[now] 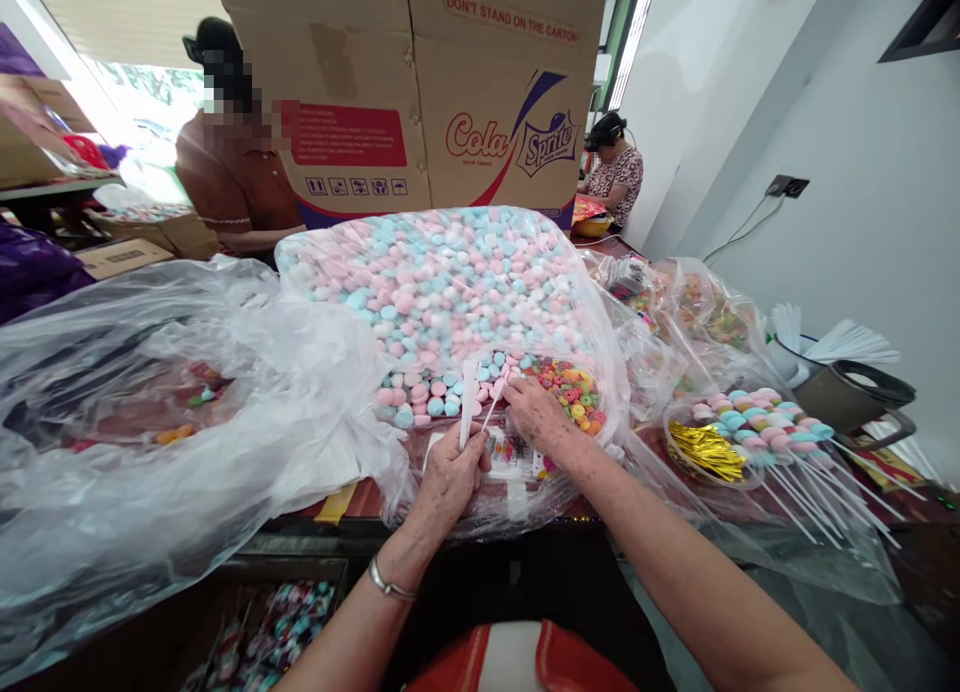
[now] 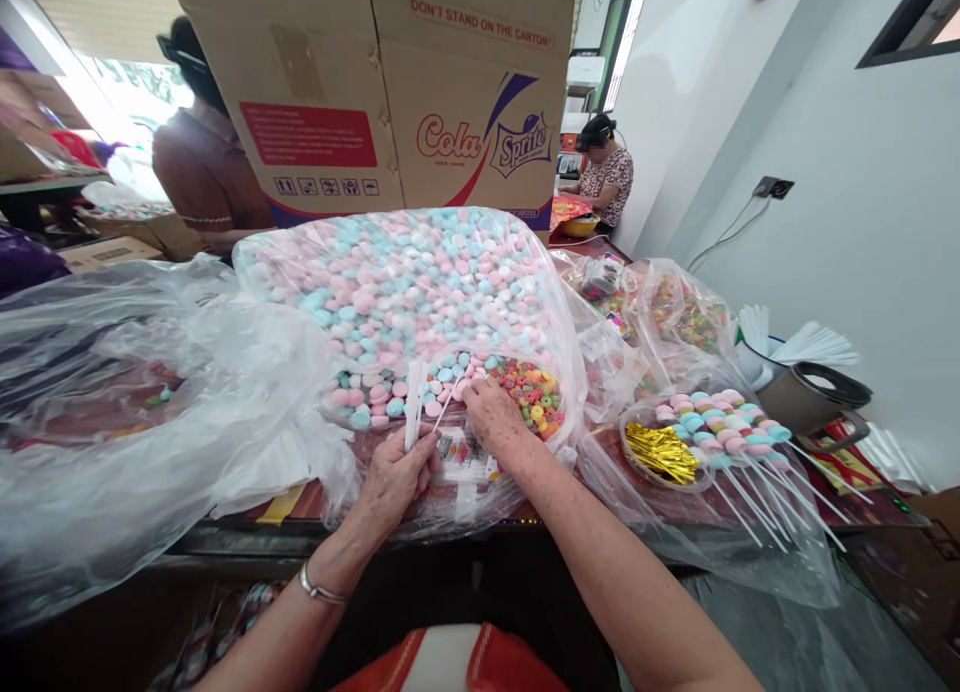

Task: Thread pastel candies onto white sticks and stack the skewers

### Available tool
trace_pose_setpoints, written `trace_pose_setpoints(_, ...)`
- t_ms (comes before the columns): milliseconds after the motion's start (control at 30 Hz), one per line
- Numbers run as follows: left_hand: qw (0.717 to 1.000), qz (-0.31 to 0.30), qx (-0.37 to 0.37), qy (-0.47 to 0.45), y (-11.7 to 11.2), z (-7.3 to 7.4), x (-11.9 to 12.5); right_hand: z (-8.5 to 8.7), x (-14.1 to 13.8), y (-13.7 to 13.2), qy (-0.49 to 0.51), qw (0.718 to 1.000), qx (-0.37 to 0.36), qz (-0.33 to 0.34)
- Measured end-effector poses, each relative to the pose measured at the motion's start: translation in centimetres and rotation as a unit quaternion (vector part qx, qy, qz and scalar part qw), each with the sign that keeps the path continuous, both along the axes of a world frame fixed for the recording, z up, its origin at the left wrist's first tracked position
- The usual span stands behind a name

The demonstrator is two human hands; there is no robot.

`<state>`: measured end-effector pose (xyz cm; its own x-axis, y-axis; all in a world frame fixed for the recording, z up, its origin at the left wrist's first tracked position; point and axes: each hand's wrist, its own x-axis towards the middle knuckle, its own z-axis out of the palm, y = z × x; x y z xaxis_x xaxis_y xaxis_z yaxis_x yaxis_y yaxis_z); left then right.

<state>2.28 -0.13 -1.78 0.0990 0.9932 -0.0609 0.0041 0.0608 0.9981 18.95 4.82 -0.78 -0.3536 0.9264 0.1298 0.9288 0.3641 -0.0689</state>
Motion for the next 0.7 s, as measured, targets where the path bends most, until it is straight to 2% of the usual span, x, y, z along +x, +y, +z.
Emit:
trace_pose_setpoints(167, 1.000, -0.001, 0.006, -0.007, -0.1, 0.1, 0.1, 0.5, 0.1, -0.2, -0.006, 1.000, -0.010, -0.002)
trace_pose_setpoints(500, 1.000, -0.010, 0.021, 0.003, 0.4, 0.0, 0.3, 2.8, 1.6, -0.2, 0.042, 0.997, -0.051, 0.026)
trace_pose_setpoints(700, 1.000, -0.005, 0.029, 0.002, 0.8, 0.0, 0.4, 3.7, 3.0, -0.7, 0.087, 0.995, -0.022, 0.052)
